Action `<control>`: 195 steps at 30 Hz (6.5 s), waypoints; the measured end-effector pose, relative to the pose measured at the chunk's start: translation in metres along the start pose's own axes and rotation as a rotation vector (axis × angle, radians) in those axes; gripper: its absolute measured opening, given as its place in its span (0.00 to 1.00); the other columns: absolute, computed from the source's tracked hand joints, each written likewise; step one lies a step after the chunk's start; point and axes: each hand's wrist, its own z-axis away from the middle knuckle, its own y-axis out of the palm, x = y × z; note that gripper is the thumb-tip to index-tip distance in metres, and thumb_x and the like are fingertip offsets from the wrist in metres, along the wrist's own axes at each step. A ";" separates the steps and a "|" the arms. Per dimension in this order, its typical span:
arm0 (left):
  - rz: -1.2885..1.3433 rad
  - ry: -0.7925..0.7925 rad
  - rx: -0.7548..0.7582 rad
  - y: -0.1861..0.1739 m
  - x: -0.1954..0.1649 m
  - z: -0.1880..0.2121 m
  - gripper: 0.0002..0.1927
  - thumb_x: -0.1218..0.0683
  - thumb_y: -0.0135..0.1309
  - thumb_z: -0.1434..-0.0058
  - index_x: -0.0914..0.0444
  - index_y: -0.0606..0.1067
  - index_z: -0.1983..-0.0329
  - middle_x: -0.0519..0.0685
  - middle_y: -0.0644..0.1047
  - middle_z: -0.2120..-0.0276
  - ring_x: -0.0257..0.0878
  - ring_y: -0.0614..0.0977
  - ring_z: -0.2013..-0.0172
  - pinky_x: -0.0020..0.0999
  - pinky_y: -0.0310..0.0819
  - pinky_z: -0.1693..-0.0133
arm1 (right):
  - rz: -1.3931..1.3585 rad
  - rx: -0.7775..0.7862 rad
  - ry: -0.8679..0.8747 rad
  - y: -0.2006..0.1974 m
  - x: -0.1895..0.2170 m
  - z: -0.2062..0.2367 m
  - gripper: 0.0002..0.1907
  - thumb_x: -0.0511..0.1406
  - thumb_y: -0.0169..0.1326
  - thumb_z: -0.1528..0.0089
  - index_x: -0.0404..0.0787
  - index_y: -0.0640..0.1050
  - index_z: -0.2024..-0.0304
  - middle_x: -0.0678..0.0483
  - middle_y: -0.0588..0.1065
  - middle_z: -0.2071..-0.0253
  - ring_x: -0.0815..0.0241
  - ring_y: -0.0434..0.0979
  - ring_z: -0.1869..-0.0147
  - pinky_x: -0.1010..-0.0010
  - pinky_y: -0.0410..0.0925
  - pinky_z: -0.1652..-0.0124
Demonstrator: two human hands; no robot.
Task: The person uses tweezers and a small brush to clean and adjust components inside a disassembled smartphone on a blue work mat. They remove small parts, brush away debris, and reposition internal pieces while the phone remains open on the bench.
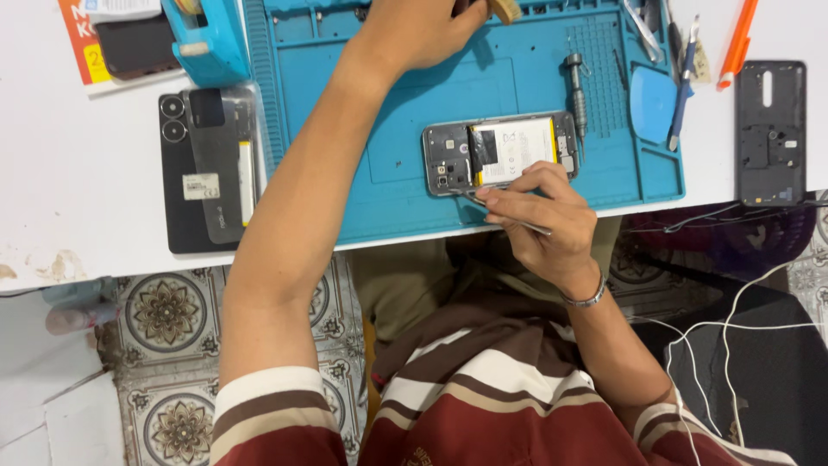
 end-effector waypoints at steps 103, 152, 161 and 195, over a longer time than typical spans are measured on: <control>-0.016 -0.008 -0.028 -0.032 -0.032 -0.013 0.11 0.54 0.63 0.44 0.59 0.81 0.59 0.47 0.82 0.75 0.46 0.84 0.72 0.46 0.73 0.63 | 0.054 0.080 0.167 0.037 0.003 -0.050 0.11 0.30 0.67 0.42 0.45 0.84 0.57 0.57 0.77 0.63 0.59 0.73 0.56 0.66 0.62 0.50; -0.020 -0.002 -0.025 -0.033 -0.032 -0.013 0.10 0.53 0.63 0.44 0.60 0.81 0.60 0.49 0.81 0.77 0.47 0.84 0.73 0.47 0.74 0.63 | 0.221 0.006 -0.005 0.022 -0.001 -0.020 0.14 0.30 0.69 0.45 0.46 0.83 0.57 0.63 0.82 0.59 0.65 0.79 0.59 0.60 0.61 0.42; -0.012 0.006 -0.011 -0.033 -0.032 -0.013 0.10 0.54 0.64 0.43 0.61 0.80 0.59 0.49 0.81 0.76 0.47 0.84 0.73 0.46 0.74 0.65 | 0.201 0.016 -0.014 0.021 -0.003 -0.018 0.14 0.29 0.69 0.44 0.44 0.82 0.57 0.62 0.82 0.57 0.63 0.78 0.59 0.62 0.63 0.46; -0.032 0.016 -0.012 -0.029 -0.030 -0.013 0.10 0.54 0.64 0.42 0.61 0.81 0.58 0.48 0.81 0.77 0.43 0.84 0.75 0.43 0.75 0.67 | 0.142 0.002 0.058 0.019 0.002 -0.023 0.12 0.29 0.68 0.43 0.41 0.83 0.57 0.58 0.82 0.60 0.63 0.76 0.62 0.68 0.64 0.51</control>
